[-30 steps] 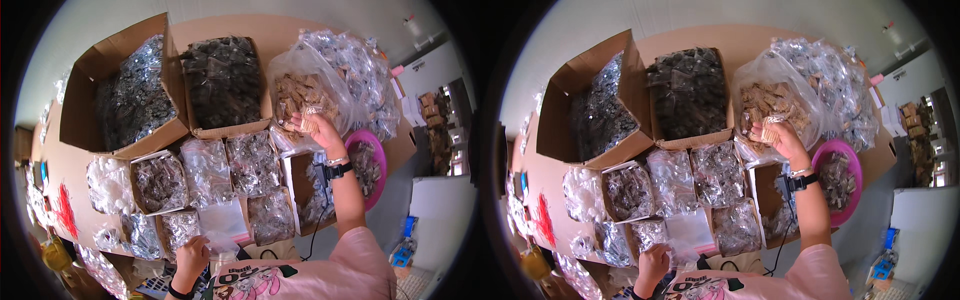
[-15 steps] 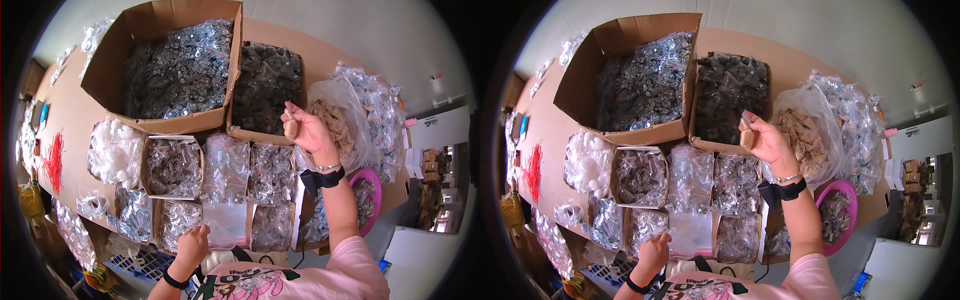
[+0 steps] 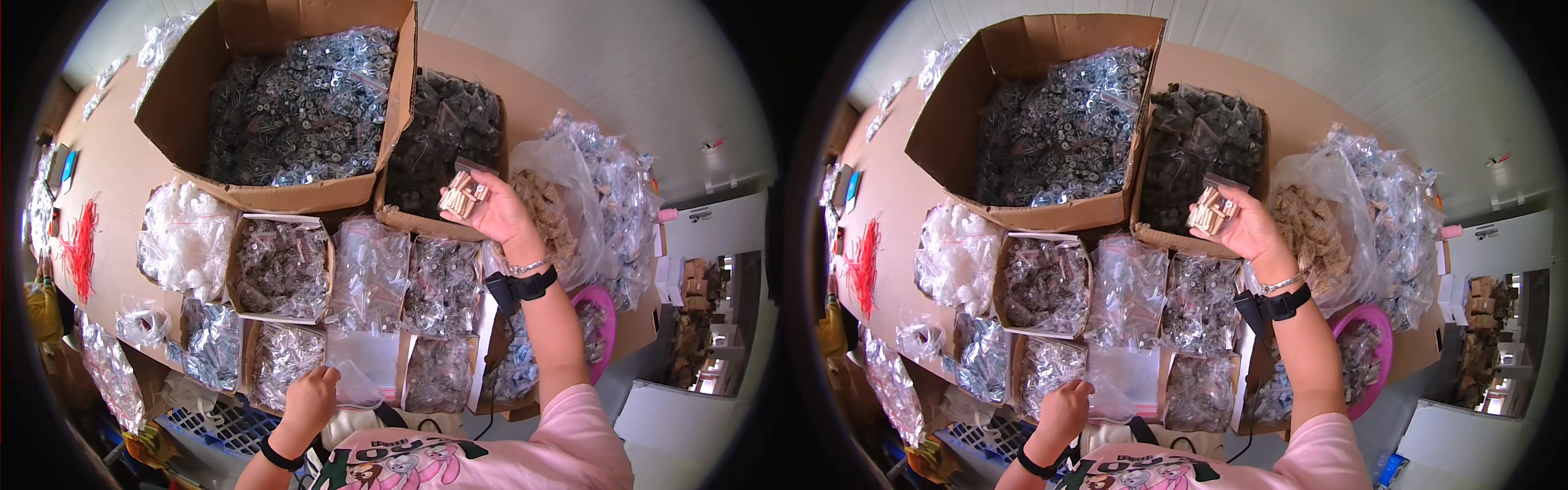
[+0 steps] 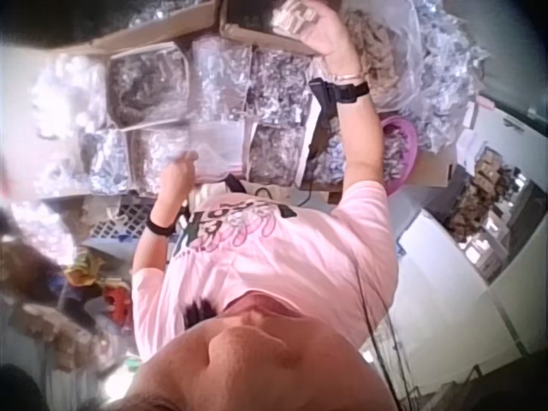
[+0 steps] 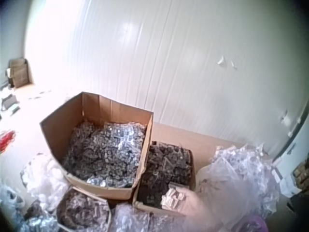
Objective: The recorder sorts small metal parts and hardware components from various boxes and places them into plastic bags.
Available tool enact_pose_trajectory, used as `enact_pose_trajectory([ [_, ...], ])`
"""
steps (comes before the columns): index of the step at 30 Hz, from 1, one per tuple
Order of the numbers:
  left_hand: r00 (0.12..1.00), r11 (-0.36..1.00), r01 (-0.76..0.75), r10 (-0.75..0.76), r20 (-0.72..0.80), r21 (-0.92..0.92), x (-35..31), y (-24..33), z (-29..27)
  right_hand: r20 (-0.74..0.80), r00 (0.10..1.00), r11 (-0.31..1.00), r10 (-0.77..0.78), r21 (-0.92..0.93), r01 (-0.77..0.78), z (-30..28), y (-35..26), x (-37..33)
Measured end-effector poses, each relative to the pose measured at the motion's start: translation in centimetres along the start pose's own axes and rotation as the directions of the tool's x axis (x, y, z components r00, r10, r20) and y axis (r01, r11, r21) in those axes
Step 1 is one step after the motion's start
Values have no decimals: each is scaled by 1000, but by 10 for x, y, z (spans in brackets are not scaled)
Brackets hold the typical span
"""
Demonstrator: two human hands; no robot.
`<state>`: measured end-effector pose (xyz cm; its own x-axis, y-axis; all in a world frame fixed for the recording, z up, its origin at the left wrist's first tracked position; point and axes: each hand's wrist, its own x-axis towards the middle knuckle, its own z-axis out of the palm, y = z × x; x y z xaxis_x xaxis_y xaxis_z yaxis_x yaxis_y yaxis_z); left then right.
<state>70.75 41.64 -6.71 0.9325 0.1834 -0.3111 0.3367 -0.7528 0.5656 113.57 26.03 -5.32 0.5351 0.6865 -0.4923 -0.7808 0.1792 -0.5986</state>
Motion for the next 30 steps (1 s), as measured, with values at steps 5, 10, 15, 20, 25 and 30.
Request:
enact_pose_trajectory([
  [5, 1000, 1000, -11, 11, -8, 18, 3, 1, -1, 255, 963, 977, 83, 172, -130, 16, 1, -6],
  [10, 1000, 1000, 4, -4, 6, -23, 4, 1, -1, 192, 978, 965, 87, 229, -130, -1, 1, -5],
  [15, 996, 997, 20, -26, -86, -81, 7, 5, -2, -186, 973, 865, -139, -501, 28, 12, -33, 19],
  [20, 990, 997, 18, -28, -137, -73, 12, 7, 0, -156, 986, -113, -67, -980, -162, -28, -30, 96],
  [25, 989, 997, 63, -68, -130, -44, 3, 4, -4, -198, 980, -430, 35, -888, -164, -19, 15, 127],
  [30, 984, 996, 83, -89, -155, -41, 0, -3, -2, -162, 987, -440, -20, -885, -154, -25, 18, 151],
])
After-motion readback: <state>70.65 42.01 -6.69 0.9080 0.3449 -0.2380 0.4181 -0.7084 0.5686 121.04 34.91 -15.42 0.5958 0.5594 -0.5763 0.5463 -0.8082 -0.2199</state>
